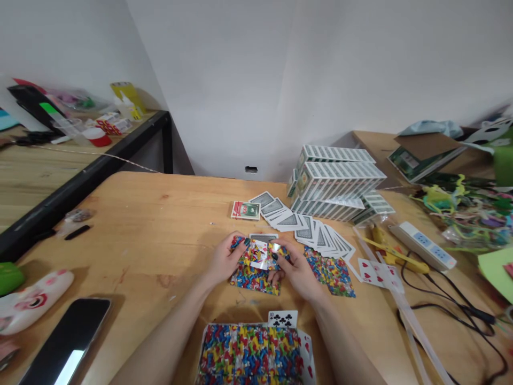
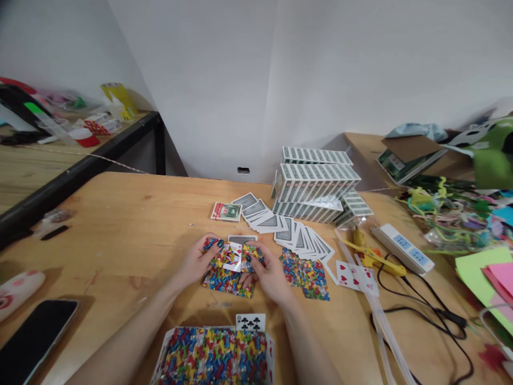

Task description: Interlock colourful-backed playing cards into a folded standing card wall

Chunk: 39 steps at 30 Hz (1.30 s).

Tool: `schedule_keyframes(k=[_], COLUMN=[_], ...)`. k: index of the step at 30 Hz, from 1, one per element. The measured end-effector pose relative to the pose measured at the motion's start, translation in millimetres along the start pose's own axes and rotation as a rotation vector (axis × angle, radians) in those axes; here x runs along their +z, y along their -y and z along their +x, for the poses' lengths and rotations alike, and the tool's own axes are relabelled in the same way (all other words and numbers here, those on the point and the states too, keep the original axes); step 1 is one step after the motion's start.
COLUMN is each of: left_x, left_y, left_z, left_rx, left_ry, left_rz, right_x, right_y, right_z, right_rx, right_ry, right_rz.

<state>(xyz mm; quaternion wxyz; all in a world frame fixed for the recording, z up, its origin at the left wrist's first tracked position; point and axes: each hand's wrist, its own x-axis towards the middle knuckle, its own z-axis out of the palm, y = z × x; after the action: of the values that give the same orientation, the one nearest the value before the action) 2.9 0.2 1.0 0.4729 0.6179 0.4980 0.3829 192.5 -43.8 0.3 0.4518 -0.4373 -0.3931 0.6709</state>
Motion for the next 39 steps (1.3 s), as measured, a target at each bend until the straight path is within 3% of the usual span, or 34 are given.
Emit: schedule_keyframes(k=[6,15,23,39], left_x=[4.5,4.2,7.8,2.3], left_y=[0.3,1.2,-3.7,-0.7], left_z=[-0.7,-1.0,-4.2,0.2], left_rx=[-0.059,0.030,0.019,0.006], left_ry=[-0.114,-0.126,-0.173,-0.053], left_rz=[-0.013,0.072,0.080,0.017], right_x=[2.3,-3.7,-1.2,-3.3], right_y=[1.2,3.3,-0.5,2.5], right_z=[1.5,2.0,2.7,-0.6], right_rx=[-0.066,-0.041,-0.047,-0.027], right_ry=[-0.069,0.011,-0.056,-0.006], right_rz=[0.035,0.036,0.052,0.030])
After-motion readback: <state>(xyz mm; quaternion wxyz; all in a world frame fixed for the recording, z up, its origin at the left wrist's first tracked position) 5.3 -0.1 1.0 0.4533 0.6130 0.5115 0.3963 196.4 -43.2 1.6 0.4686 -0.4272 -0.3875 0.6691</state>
